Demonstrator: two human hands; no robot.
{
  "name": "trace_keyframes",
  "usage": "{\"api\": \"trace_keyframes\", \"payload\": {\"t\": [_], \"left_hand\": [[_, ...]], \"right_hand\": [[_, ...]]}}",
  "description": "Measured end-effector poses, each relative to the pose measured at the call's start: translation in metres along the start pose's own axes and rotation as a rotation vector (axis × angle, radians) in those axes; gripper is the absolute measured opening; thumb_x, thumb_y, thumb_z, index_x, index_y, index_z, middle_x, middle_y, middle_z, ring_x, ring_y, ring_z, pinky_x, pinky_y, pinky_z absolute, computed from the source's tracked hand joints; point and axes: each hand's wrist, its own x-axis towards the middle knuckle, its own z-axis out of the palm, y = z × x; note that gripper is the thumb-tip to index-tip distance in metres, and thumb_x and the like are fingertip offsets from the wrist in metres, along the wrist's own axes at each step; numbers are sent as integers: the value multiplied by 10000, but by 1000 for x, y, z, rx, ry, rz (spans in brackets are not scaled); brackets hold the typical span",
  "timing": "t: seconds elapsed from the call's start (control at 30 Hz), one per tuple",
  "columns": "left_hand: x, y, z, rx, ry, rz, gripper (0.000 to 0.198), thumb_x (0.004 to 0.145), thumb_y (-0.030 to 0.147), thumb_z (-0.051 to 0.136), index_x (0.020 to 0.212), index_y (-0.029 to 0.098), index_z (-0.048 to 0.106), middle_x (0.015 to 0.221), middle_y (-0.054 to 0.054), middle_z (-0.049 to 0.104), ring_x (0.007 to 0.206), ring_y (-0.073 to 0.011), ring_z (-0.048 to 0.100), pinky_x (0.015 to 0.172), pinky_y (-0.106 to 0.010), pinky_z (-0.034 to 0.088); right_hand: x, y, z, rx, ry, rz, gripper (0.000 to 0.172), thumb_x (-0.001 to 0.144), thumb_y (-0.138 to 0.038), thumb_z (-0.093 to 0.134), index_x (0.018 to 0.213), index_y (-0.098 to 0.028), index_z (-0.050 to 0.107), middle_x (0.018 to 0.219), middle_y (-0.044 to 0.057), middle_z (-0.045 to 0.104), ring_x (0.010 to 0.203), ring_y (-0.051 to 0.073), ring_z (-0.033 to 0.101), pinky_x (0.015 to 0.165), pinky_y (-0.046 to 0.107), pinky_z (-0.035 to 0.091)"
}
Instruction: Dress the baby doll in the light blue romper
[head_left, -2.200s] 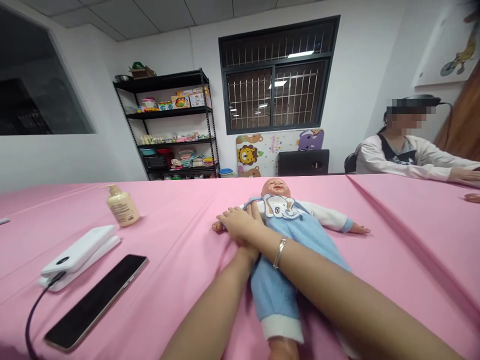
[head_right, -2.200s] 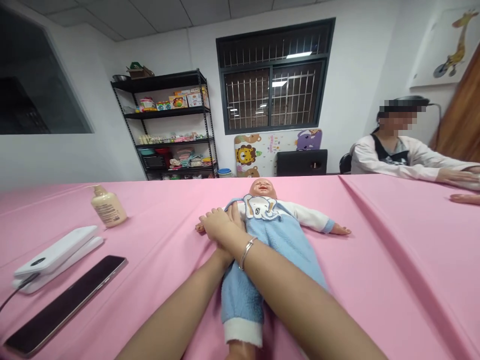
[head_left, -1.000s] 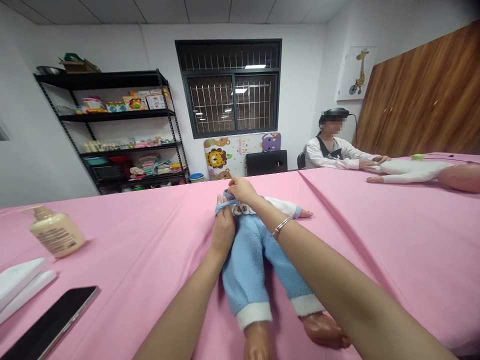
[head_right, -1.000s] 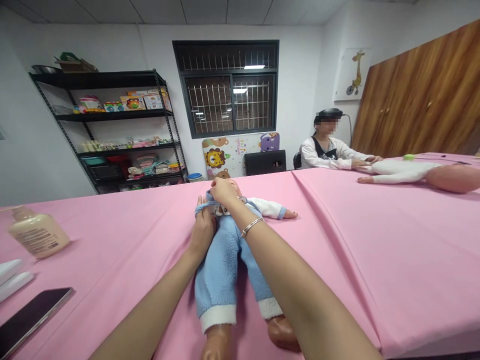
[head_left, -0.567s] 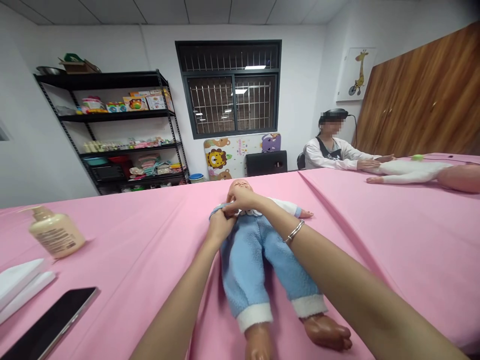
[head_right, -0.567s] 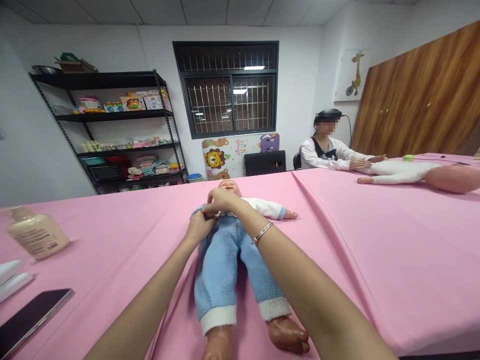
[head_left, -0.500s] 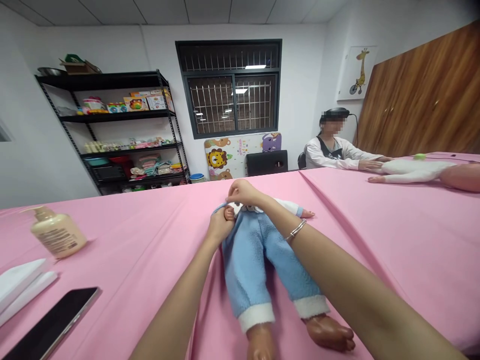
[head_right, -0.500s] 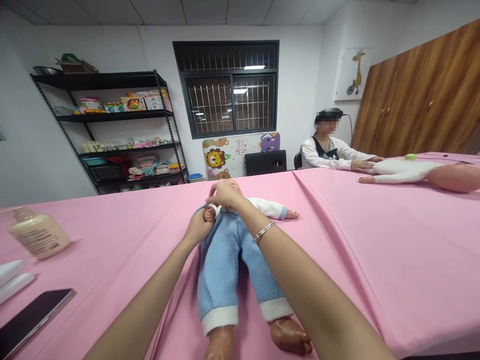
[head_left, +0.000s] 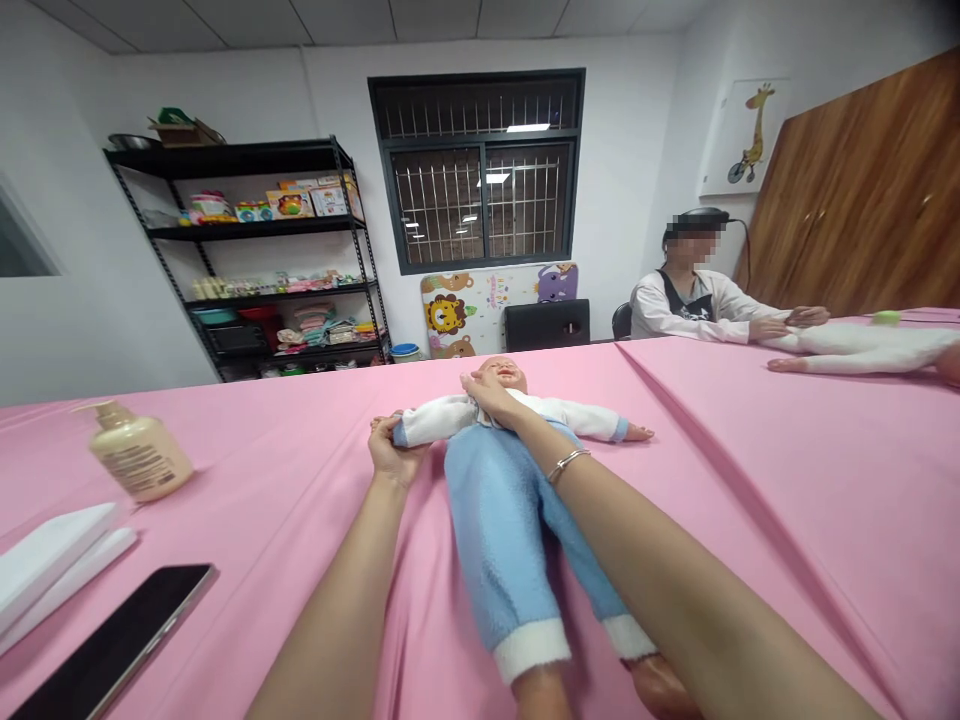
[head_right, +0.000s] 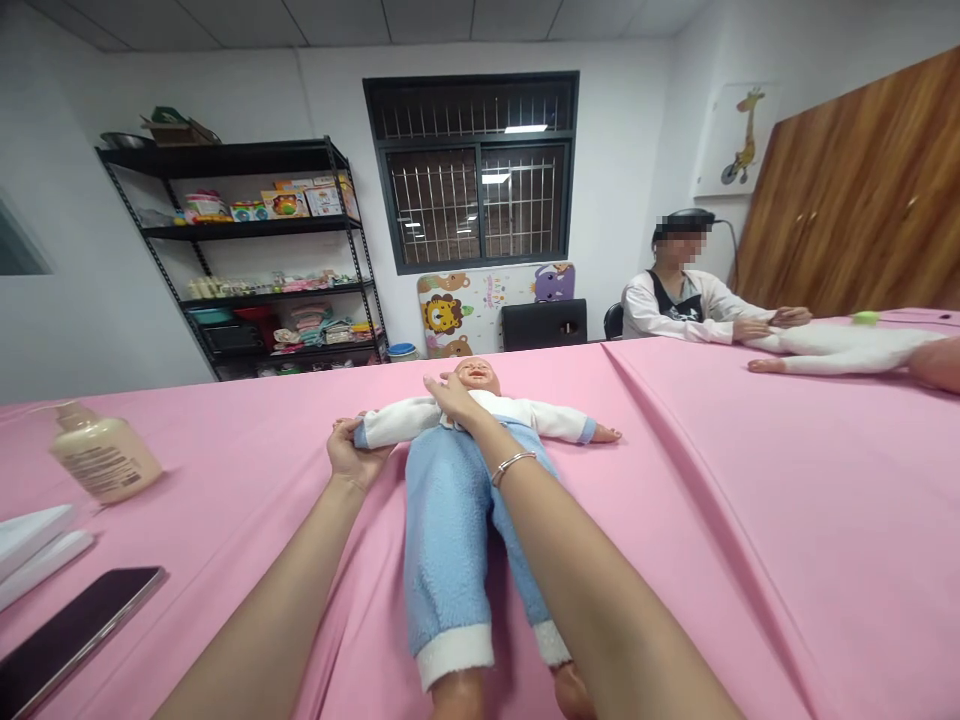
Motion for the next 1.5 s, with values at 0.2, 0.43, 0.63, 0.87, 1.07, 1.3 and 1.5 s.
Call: {"api": "trace_keyframes", "payload": {"t": [0.2, 0.43, 0.63, 0.87, 1.07, 1.3, 1.5], "left_hand": [[-9, 3, 6, 81, -235, -33, 268, 511, 148, 518, 602, 168, 266, 640, 37, 436, 648, -136, 532, 596, -288, 460], [9, 8, -8, 112, -46, -51, 204, 582, 172, 526, 639, 185, 331, 723, 22, 511, 700, -155, 543, 622, -322, 485], [31, 3, -48, 684, 366, 107, 201, 684, 197, 539, 865, 193, 450, 819, -43, 555, 799, -215, 562, 729, -413, 490], [9, -2, -29, 1564, 97, 876, 259, 741, 83, 407, 968, 145, 512, 1004, -123, 570, 987, -278, 490, 890, -428, 367], [-19, -34, 15, 1447, -676, 384, 308, 865, 437, 382, 742, 180, 501, 697, -3, 544, 682, -179, 512, 631, -275, 360], [-12, -36, 9, 1334, -288, 457, 323, 822, 431, 383, 620, 180, 402, 592, 30, 409, 599, -138, 413, 588, -246, 301], [-9, -38, -4, 1636, -535, 239, 263, 742, 305, 384, 517, 171, 398, 533, 18, 425, 561, -141, 409, 532, -246, 231]], "right_hand": [[-9, -1, 2, -261, -45, -52, 562, 887, -423, 429, 1273, -20, 367, 1274, 213, 450, 1219, 219, 421, 1026, 308, 317], [-10, 4, 5, -385, -82, -81, 529, 837, -427, 509, 1216, -65, 439, 1157, 185, 547, 1112, 254, 509, 932, 342, 385], [-19, -10, -34, -462, 86, -129, 385, 844, -439, 500, 1097, -150, 517, 1046, 99, 604, 970, 189, 568, 832, 273, 417], [-52, 26, -114, -776, 100, 16, 497, 869, -551, 363, 1151, -163, 494, 954, 129, 625, 926, 283, 575, 791, 360, 395], [-92, 86, -122, -217, 28, -6, 466, 835, -550, 394, 970, -144, 578, 1026, 96, 608, 988, 225, 540, 860, 323, 390], [-94, 90, -113, -7, 158, 9, 338, 684, -449, 550, 765, -122, 587, 659, 39, 586, 604, 152, 514, 547, 249, 374], [-87, 102, -105, 276, 245, 197, 253, 669, -417, 531, 685, -175, 461, 508, -19, 472, 419, 96, 409, 422, 213, 314]]}}
